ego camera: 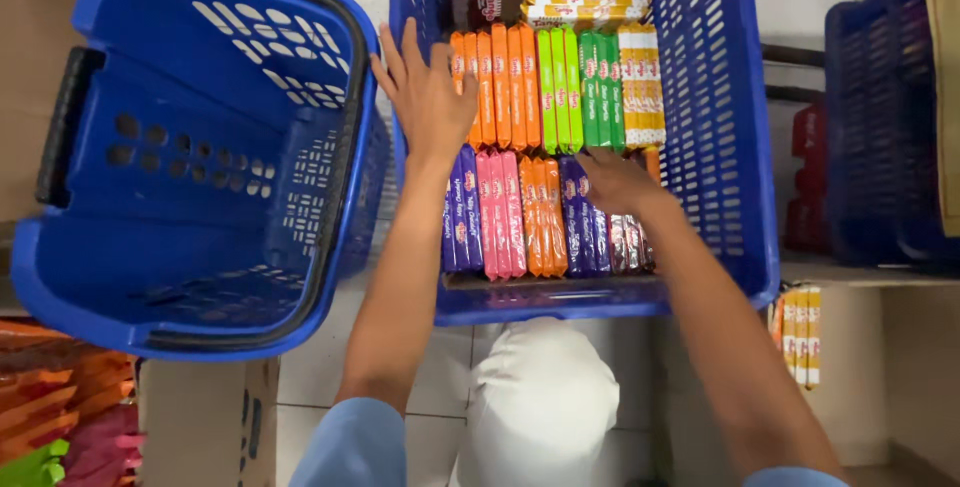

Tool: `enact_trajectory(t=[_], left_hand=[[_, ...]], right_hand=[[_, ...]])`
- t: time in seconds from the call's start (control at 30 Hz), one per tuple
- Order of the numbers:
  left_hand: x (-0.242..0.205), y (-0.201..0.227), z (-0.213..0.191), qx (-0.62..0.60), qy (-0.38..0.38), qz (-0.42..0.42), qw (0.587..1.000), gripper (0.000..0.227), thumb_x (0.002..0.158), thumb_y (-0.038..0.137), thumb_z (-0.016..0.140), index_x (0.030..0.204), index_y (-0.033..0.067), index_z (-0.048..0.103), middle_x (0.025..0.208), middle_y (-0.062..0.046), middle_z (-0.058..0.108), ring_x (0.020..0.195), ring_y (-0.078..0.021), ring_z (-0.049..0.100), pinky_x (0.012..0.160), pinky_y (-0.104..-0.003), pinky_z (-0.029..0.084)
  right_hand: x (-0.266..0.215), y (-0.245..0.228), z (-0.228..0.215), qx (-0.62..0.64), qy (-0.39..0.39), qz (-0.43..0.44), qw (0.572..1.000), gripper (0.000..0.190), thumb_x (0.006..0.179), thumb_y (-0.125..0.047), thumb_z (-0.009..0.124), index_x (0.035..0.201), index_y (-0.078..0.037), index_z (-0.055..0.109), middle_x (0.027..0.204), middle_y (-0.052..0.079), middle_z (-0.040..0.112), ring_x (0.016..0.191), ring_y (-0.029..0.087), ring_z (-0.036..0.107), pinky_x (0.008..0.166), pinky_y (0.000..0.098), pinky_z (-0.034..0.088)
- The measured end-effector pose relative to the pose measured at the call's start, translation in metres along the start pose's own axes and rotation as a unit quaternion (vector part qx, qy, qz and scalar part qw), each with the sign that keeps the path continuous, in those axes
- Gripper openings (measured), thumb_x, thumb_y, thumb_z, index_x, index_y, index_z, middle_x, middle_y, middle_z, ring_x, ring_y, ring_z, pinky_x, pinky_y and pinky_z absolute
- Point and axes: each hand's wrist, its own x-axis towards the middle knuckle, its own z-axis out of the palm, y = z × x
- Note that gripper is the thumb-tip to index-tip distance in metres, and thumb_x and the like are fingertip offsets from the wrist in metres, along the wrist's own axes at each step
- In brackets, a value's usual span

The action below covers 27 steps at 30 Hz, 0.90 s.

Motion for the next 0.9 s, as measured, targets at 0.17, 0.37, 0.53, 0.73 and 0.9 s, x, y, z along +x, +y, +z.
enact_trajectory(t=[0.17,0.37,0.53,0.73,0.9], left_hand=[[0.001,0.003,-0.004,0.047,-0.041,0.004,0.998,0.024,0.087,0.03,0.076,0.101,0.011,0.071,0.153,-0.03,0.041,0.149,-0.0469,0.012,0.12,-0.068,0.007],[0.001,0.005,-0.005,0.067,-0.056,0.001,0.996,0.026,0.086,0.03,0.075,0.103,0.0111,0.069,0.155,-0.029,0.04,0.15,-0.0459,0.011,0.12,-0.068,0.008],[0.0,0.005,-0.004,0.07,-0.06,0.003,0.996,0.026,0.086,0.031,0.075,0.102,0.0121,0.069,0.156,-0.029,0.038,0.15,-0.0451,0.01,0.12,-0.068,0.006],[0.0,0.003,-0.001,0.072,-0.054,0.012,0.996,0.028,0.086,0.031,0.075,0.106,0.0112,0.07,0.156,-0.028,0.038,0.15,-0.0443,0.011,0.12,-0.066,0.012],[-0.001,0.002,0.0,0.081,-0.048,0.025,0.995,0.027,0.085,0.03,0.075,0.102,0.0099,0.07,0.155,-0.029,0.039,0.149,-0.0449,0.014,0.118,-0.063,0.021]], right_hand=[[0.001,-0.014,0.006,-0.011,0.026,0.024,0.999,0.085,0.103,-0.022,0.048,0.166,-0.024,-0.009,0.171,0.017,-0.003,0.155,0.047,0.0,0.126,0.0607,0.011],[0.052,0.016,0.037,-0.108,0.101,0.026,0.989,0.077,0.101,-0.042,0.05,0.166,-0.024,0.013,0.151,0.02,0.03,0.145,0.04,0.023,0.116,0.0608,0.021],[0.055,0.021,0.039,-0.063,0.085,0.033,0.994,0.074,0.099,-0.034,0.053,0.163,-0.025,0.016,0.158,0.02,0.02,0.151,0.042,0.01,0.119,0.0621,0.013],[0.065,0.026,0.044,-0.069,0.151,0.003,0.986,0.06,0.095,-0.032,0.058,0.149,-0.014,0.039,0.151,0.017,0.038,0.147,0.038,0.024,0.117,0.0647,0.018],[0.062,0.02,0.042,-0.083,0.181,0.007,0.98,0.055,0.096,-0.047,0.055,0.138,-0.013,0.046,0.141,0.021,0.047,0.135,0.044,0.042,0.115,0.0629,0.026]])
